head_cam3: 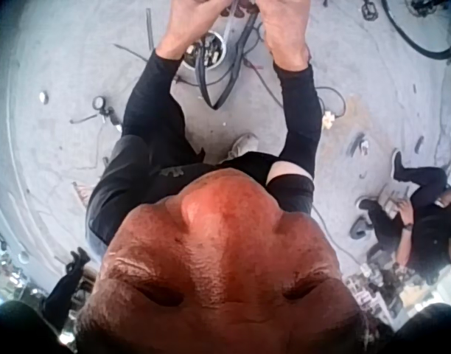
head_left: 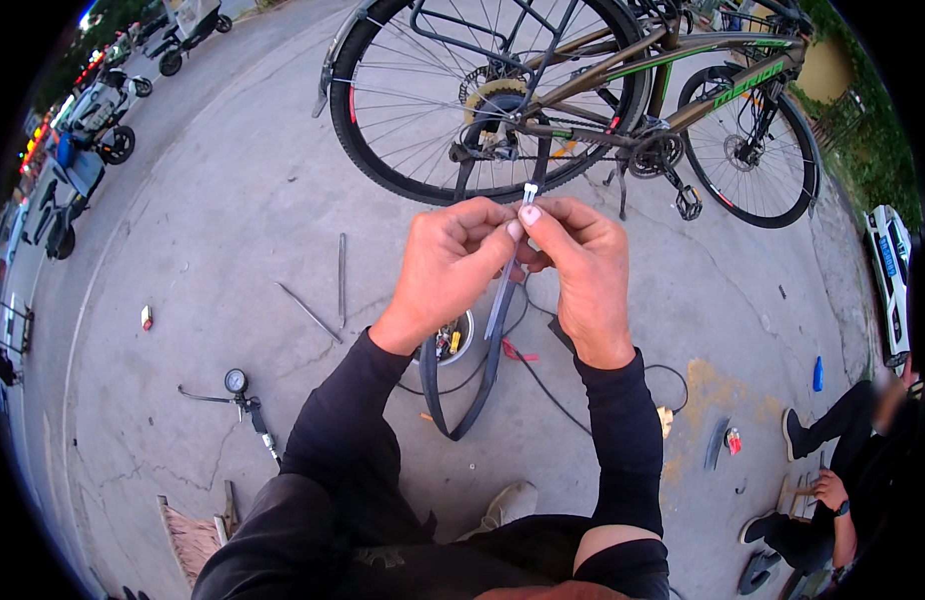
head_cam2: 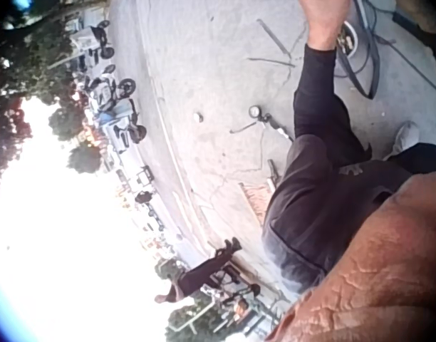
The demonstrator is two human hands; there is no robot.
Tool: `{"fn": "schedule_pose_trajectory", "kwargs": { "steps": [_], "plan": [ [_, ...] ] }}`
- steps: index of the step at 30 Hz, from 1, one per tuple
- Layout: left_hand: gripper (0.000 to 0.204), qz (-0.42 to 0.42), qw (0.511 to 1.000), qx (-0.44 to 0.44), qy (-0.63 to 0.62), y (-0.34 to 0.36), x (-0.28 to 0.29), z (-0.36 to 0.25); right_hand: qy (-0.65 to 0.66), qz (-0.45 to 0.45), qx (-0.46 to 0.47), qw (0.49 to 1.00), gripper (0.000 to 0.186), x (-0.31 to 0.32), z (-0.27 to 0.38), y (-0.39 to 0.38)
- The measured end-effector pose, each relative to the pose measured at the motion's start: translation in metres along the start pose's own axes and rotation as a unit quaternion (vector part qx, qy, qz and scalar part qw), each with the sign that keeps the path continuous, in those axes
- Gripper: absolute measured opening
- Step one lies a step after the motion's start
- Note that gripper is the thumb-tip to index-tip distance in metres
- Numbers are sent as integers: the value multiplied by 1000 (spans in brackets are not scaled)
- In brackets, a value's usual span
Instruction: The person uses a red handheld tool to rub the surface of a bicycle inner tube, then applies glue from a small tube to a specific spot on the tube. They rub the glue in with their fingers and inspect the tube while holding it.
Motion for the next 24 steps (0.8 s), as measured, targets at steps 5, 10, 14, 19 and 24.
{"fn": "schedule_pose_trajectory", "kwargs": {
  "steps": [5,10,14,19,24],
  "plan": [
    [17,-4,1000,20,5,3,-2,2,12,2,14,1000,18,3,6,0],
    [18,-7,1000,9,-11,1,-2,5,33,10,7,999,22,2,10,3],
    [17,21,999,0,30,-2,-1,2,-96,-13,60,994,21,9,11,1],
    [14,47,998,-25,34,-3,-2,-8,-166,-19,54,985,17,15,17,2],
    [14,81,995,-20,63,0,-7,-1,-230,-14,59,971,14,21,35,-6]
  ]
}}
Point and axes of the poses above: each hand's wrist, its own y-axis towards the middle knuckle, its own x-axis out of the back of the hand, z = x × y, the point moved 6 cm from there along y, towards the middle knuckle, and after that the axes turned 10 degrees about -y, right-handed, at the moved point
